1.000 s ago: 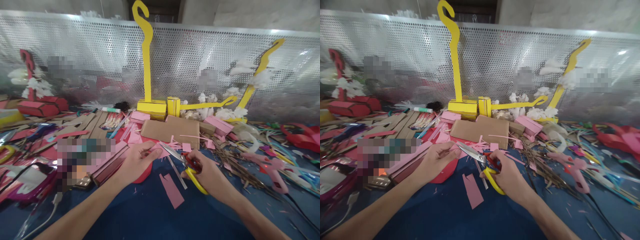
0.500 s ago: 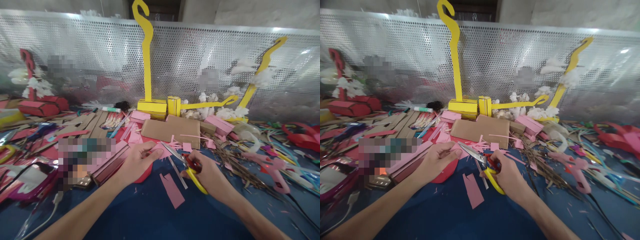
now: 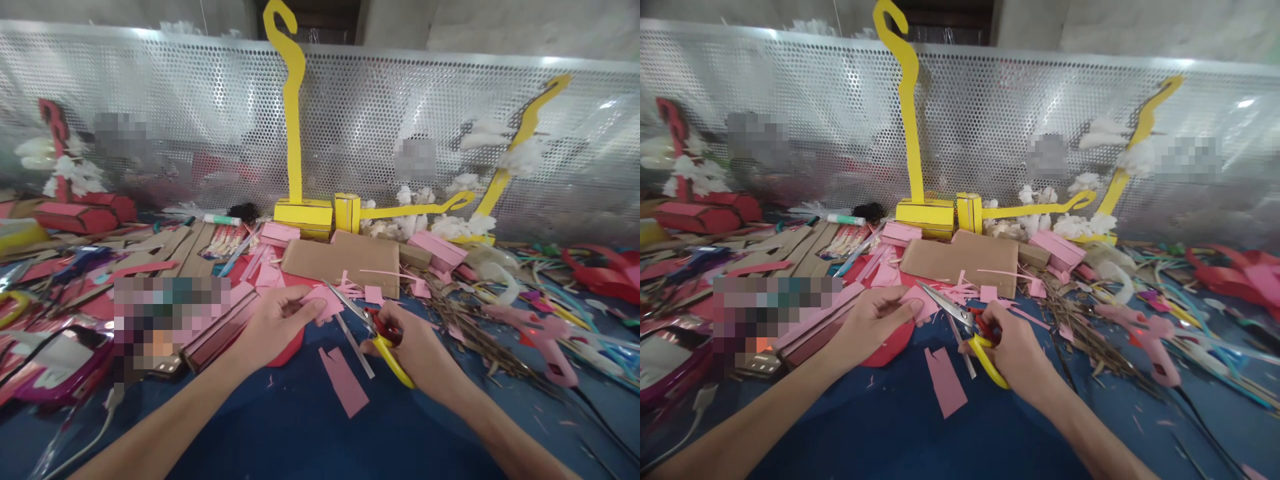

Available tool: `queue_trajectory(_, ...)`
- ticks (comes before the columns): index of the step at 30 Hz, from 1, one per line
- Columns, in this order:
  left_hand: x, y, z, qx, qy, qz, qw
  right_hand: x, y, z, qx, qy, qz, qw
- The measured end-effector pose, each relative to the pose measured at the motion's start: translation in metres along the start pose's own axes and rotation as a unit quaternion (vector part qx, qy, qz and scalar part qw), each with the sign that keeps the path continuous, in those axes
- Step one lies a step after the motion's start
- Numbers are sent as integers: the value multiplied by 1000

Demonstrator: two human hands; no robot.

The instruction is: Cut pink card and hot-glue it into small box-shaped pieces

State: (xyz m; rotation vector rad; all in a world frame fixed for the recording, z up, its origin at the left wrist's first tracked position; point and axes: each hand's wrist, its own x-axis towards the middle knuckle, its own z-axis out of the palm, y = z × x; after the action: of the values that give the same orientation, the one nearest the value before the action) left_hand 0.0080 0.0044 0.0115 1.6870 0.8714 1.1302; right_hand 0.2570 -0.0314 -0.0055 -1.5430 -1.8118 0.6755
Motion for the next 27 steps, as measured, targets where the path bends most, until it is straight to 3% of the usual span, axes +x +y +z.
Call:
queue_trajectory(4,-1,0,-1,-17,-14,-28,999,0,1,-2,-11,20,-9,1000)
queue_trajectory(9,0,0,-4,23,19,-13,999,3,4,-10,-66,54,-8,996)
queue_trajectory(14,1,-5,-5,35,47,-9,998,2,5,-15,-101,36,-11,994)
queue_trajectory(22,1,-4,-3,-51,-1,-22,998,1,-3,-13,-112,48,-18,992)
queue_trajectory(27,1,-3,-5,26,16,-19,999,2,3,-12,-112,58,-30,992)
